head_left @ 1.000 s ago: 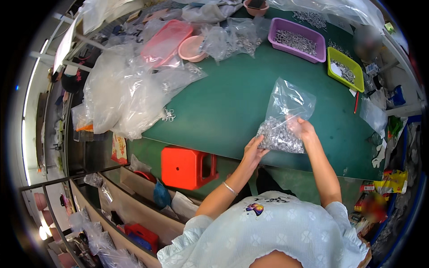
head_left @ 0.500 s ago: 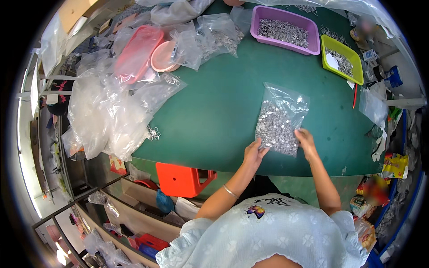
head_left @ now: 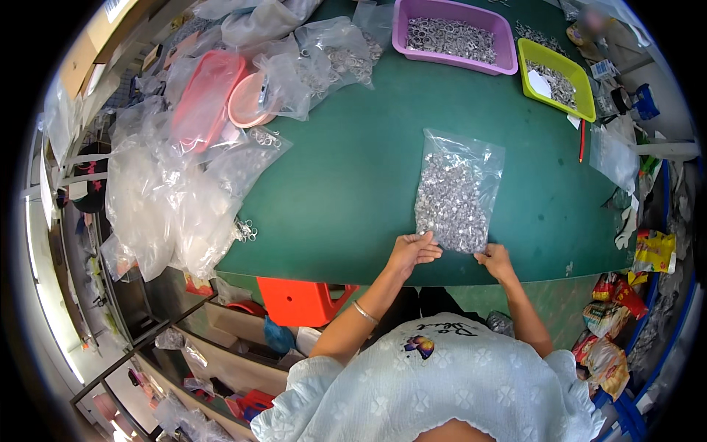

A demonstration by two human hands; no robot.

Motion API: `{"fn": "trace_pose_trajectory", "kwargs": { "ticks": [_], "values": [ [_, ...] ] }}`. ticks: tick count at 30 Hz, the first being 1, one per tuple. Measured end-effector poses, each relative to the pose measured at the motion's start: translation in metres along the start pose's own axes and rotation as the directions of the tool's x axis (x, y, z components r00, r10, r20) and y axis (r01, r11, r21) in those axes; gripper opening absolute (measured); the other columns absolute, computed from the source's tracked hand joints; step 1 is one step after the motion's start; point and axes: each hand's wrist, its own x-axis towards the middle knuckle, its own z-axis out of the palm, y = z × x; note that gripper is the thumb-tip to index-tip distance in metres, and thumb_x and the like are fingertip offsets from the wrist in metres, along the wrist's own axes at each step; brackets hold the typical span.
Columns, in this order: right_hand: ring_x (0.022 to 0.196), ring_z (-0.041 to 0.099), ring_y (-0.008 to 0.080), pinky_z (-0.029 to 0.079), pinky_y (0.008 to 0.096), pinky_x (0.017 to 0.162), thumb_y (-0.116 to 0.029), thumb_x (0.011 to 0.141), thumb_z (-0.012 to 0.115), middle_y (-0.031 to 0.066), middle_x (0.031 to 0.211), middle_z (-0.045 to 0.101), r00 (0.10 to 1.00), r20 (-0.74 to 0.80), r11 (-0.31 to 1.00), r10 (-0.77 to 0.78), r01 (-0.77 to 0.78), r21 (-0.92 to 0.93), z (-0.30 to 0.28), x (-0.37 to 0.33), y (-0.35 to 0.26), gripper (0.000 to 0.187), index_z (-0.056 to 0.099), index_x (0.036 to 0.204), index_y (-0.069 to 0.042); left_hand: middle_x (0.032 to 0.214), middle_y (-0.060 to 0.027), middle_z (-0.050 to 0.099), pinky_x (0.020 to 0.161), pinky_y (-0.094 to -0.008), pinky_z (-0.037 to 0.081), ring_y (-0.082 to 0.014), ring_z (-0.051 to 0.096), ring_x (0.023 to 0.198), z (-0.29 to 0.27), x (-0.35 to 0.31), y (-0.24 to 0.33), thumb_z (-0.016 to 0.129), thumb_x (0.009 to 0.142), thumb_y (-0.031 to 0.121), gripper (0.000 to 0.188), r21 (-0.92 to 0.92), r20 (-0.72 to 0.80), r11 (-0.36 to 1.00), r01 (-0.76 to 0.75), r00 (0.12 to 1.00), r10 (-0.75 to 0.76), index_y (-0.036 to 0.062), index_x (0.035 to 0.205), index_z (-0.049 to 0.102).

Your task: The person handles small metallic components on a green worktable, placing them into clear plastic bags and resealing them. They wipe the table surface with a cloth, move bags between the table and a nearby shelf, and continue sorting and bagging components.

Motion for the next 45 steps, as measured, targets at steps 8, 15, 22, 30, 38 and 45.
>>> {"fn": "trace_pose_trajectory", "kwargs": {
  "ticks": [8, 15, 22, 30, 38, 45],
  "values": [
    [0.048, 0.041, 0.0068, 0.031, 0.0207, 0.047, -0.022, 0.085, 0.057, 0.0008, 0.051, 0.049, 1.000, 0.004, 0.857, 0.028, -0.026, 0.515, -0.031, -0.016, -0.020, 0.028, 0.058, 0.065, -0.002, 0.050, -0.0084, 0.054, 0.037, -0.0211, 0.037, -0.0118, 0.049, 0.038, 0.025, -0.011, 0.021, 0.055, 0.086, 0.031, 0.038, 0.200, 0.016, 0.946, -0.254, 0.967, 0.256, -0.0018, 0.068, 0.057],
    [0.049, 0.034, 0.0063, 0.025, 0.0220, 0.049, -0.030, 0.086, 0.055, -0.0015, 0.049, 0.042, 0.976, -0.209, 0.843, -0.062, 0.163, 0.512, -0.097, -0.029, -0.066, 0.036, 0.055, 0.060, -0.004, 0.046, -0.0072, 0.052, 0.034, -0.0209, 0.034, -0.0101, 0.044, 0.034, 0.052, -0.033, 0.068, 0.052, 0.088, 0.030, 0.039, 0.193, 0.146, 0.897, -0.397, 0.916, 0.374, -0.0009, 0.064, 0.055],
    [0.049, 0.027, 0.0058, 0.020, 0.0227, 0.048, -0.030, 0.086, 0.054, -0.0040, 0.048, 0.032, 0.920, -0.377, 0.777, -0.109, 0.316, 0.545, -0.145, -0.033, -0.090, 0.037, 0.050, 0.059, -0.006, 0.046, -0.0071, 0.052, 0.034, -0.0210, 0.034, -0.0104, 0.044, 0.033, 0.092, -0.055, 0.097, 0.050, 0.089, 0.029, 0.039, 0.122, 0.283, 0.868, -0.481, 0.855, 0.435, -0.0004, 0.064, 0.055],
    [0.053, 0.029, 0.0074, 0.024, 0.0224, 0.052, -0.027, 0.091, 0.046, -0.0033, 0.053, 0.032, 0.893, -0.435, 0.795, -0.117, 0.347, 0.498, -0.167, -0.046, -0.093, 0.038, 0.039, 0.058, -0.010, 0.050, -0.0073, 0.054, 0.036, -0.0208, 0.037, -0.0104, 0.048, 0.036, 0.110, -0.070, 0.080, 0.048, 0.090, 0.027, 0.037, 0.019, 0.314, 0.888, -0.460, 0.846, 0.432, -0.0008, 0.066, 0.056],
    [0.054, 0.028, 0.0066, 0.025, 0.0223, 0.053, -0.024, 0.091, 0.044, -0.0036, 0.055, 0.032, 0.798, -0.561, 0.784, -0.219, 0.487, 0.386, -0.182, -0.071, -0.117, 0.038, 0.037, 0.058, -0.009, 0.069, -0.0066, 0.060, 0.062, -0.0238, 0.043, -0.0115, 0.055, 0.066, 0.107, -0.074, 0.082, 0.049, 0.090, 0.020, 0.031, 0.153, 0.390, 0.669, -0.727, 0.666, 0.635, -0.0016, 0.070, 0.061],
    [0.052, 0.033, 0.0106, 0.029, 0.0262, 0.051, -0.014, 0.086, 0.050, 0.0013, 0.051, 0.039, 0.754, -0.367, 0.765, -0.544, 0.626, 0.150, -0.152, -0.121, -0.144, 0.033, 0.041, 0.056, -0.003, 0.084, -0.0052, 0.053, 0.072, -0.0257, 0.036, -0.0133, 0.048, 0.081, 0.037, -0.111, 0.075, 0.053, 0.087, 0.020, 0.033, 0.156, 0.289, 0.615, -0.773, 0.631, 0.720, 0.0006, 0.061, 0.057]
  ]
}}
